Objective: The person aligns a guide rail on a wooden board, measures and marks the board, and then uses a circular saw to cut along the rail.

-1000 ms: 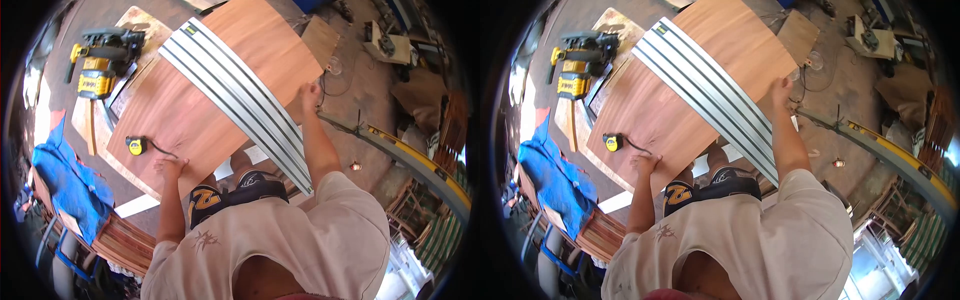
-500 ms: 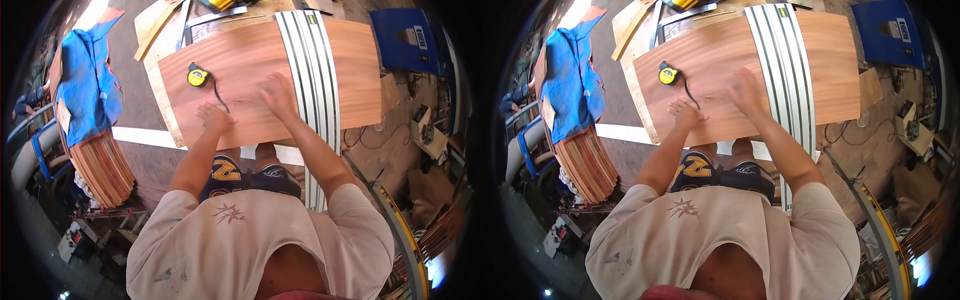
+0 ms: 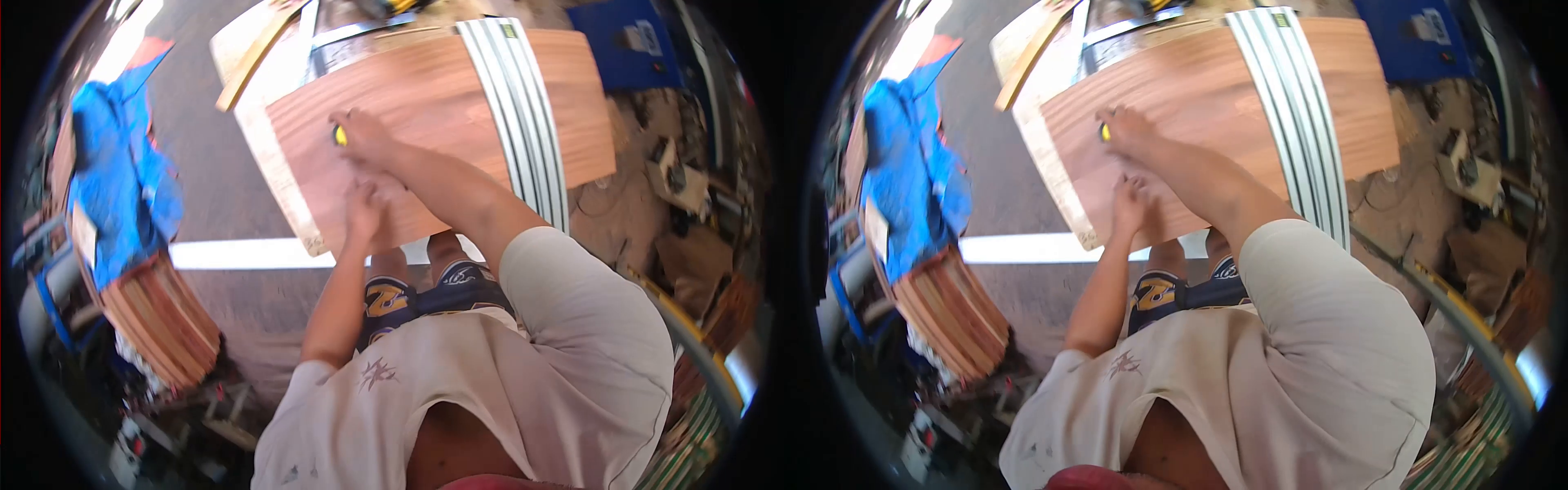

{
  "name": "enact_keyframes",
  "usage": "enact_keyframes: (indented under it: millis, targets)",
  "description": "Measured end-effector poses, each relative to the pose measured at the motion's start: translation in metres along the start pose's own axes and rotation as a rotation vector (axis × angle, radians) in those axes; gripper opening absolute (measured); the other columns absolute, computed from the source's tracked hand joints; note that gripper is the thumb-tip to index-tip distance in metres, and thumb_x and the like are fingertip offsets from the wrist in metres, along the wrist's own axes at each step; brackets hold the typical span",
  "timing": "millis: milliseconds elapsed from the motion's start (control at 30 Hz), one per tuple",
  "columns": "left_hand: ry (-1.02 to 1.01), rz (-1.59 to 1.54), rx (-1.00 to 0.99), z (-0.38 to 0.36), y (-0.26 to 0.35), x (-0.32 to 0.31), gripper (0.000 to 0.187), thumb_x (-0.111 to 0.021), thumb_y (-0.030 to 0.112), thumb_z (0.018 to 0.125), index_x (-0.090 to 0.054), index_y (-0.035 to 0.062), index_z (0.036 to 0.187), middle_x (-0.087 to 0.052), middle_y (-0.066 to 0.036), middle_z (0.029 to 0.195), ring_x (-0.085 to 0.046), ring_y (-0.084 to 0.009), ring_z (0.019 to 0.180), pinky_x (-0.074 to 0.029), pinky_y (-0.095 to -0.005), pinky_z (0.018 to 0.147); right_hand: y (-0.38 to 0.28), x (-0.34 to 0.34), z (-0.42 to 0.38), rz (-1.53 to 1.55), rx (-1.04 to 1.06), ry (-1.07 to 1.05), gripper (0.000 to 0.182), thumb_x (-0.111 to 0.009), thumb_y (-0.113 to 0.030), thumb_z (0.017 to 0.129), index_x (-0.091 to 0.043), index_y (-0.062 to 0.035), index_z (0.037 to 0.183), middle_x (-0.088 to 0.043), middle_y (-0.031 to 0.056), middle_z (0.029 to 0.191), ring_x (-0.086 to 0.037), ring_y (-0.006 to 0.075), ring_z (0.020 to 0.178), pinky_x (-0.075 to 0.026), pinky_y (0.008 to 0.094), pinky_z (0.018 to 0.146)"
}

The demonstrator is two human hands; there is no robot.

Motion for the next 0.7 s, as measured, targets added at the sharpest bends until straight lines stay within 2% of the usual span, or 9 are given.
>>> enact_keyframes:
  millis: [67, 100, 133, 167, 200, 267, 433, 600, 700]
  targets:
    - [0.028, -0.739, 0.195, -0.019, -0.01, 0.02, 0.055, -0.046, 0.039, 0.099, -0.037, 0.0046, 0.141, -0.042, -0.015, 0.145, -0.045, -0.0289, 0.129, -0.032, -0.0522, 0.107, 0.015, -0.024, -0.022, 0.427, 0.126, 0.099, 0.072, -0.075, -0.019, 0.07, -0.045, -0.014, 0.135, -0.059, 0.0235, 0.114, -0.059, 0.0315, 0.108, -0.049, 0.0404, 0.09]
    - [0.042, -1.127, 0.408, -0.035, 0.007, 0.039, 0.053, -0.041, 0.041, 0.101, -0.038, 0.0058, 0.141, -0.045, -0.012, 0.144, -0.047, -0.026, 0.128, -0.034, -0.0505, 0.106, 0.004, -0.009, -0.049, 0.614, -0.034, -0.062, 0.074, -0.073, -0.018, 0.07, -0.041, -0.0094, 0.136, -0.059, 0.0239, 0.114, -0.06, 0.0311, 0.108, -0.049, 0.0394, 0.091]
    - [-0.039, -1.306, 0.303, -0.04, 0.016, 0.045, 0.059, -0.037, 0.052, 0.101, -0.038, 0.0073, 0.14, -0.049, -0.012, 0.137, -0.048, -0.0224, 0.125, -0.036, -0.047, 0.106, -0.015, 0.006, -0.082, 0.814, -0.188, -0.224, 0.077, -0.072, -0.017, 0.069, -0.038, -0.0049, 0.138, -0.059, 0.0243, 0.113, -0.06, 0.0308, 0.107, -0.049, 0.0384, 0.091]
    - [-0.071, -1.484, 0.295, -0.041, 0.017, 0.042, 0.048, -0.04, 0.044, 0.103, -0.044, 0.0073, 0.133, -0.054, -0.01, 0.123, -0.055, -0.0198, 0.113, -0.042, -0.0439, 0.099, -0.017, 0.001, -0.104, 0.839, -0.17, -0.317, 0.079, -0.072, -0.018, 0.07, -0.035, -0.001, 0.139, -0.059, 0.0251, 0.113, -0.061, 0.0325, 0.106, -0.049, 0.0375, 0.091]
    - [-0.116, -1.475, 0.278, -0.04, 0.028, 0.042, 0.048, -0.04, 0.044, 0.103, -0.044, 0.0073, 0.133, -0.054, -0.01, 0.123, -0.055, -0.0198, 0.113, -0.042, -0.0439, 0.099, -0.013, -0.006, -0.123, 0.865, -0.145, -0.411, 0.082, -0.072, -0.02, 0.071, -0.033, 0.003, 0.139, -0.059, 0.0259, 0.114, -0.061, 0.0342, 0.106, -0.049, 0.0366, 0.092]
    - [-0.189, -1.244, 0.348, -0.045, 0.047, 0.043, 0.034, -0.048, 0.035, 0.102, -0.052, 0.0069, 0.121, -0.057, -0.007, 0.111, -0.058, -0.0172, 0.102, -0.048, -0.0364, 0.091, -0.002, -0.01, -0.157, 0.628, 0.068, -0.181, 0.084, -0.074, -0.025, 0.072, -0.033, 0.007, 0.137, -0.059, 0.0263, 0.114, -0.061, 0.0352, 0.107, -0.048, 0.0374, 0.092]
    - [-0.523, -0.811, 0.166, -0.05, 0.062, 0.013, 0.011, -0.063, 0.015, 0.094, -0.057, 0.0053, 0.093, -0.059, -0.002, 0.089, -0.057, -0.0107, 0.084, -0.048, -0.0264, 0.074, 0.028, 0.012, -0.219, 0.5, -0.071, -0.344, 0.082, -0.076, -0.033, 0.07, -0.04, 0.0013, 0.136, -0.059, 0.023, 0.119, -0.058, 0.0357, 0.111, -0.046, 0.0388, 0.094]
    - [-0.404, -0.671, 0.007, -0.023, 0.108, -0.001, 0.011, -0.063, 0.011, 0.092, -0.055, 0.0079, 0.086, -0.055, 0.001, 0.079, -0.05, -0.0081, 0.07, -0.045, -0.0249, 0.066, 0.121, 0.089, -0.28, 0.25, 0.027, -0.203, 0.075, -0.074, -0.034, 0.067, -0.049, -0.005, 0.132, -0.058, 0.0208, 0.118, -0.054, 0.0387, 0.111, -0.044, 0.0436, 0.095]
    - [-0.368, -0.719, -0.01, 0.031, 0.136, 0.001, 0.013, -0.066, 0.014, 0.09, -0.056, 0.0061, 0.09, -0.057, -0.001, 0.084, -0.052, -0.0087, 0.075, -0.046, -0.0246, 0.068, 0.208, 0.182, -0.346, 0.105, -0.207, -0.207, 0.069, -0.076, -0.017, 0.069, -0.053, -0.0183, 0.134, -0.056, 0.0157, 0.106, -0.054, 0.0334, 0.105, -0.045, 0.0412, 0.092]
Point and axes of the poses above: each hand's wrist, its own z-axis towards the middle knuckle, its own x-axis out of the back of the hand, y = z × x, the point moved 3 cm from there along z, towards the middle knuckle
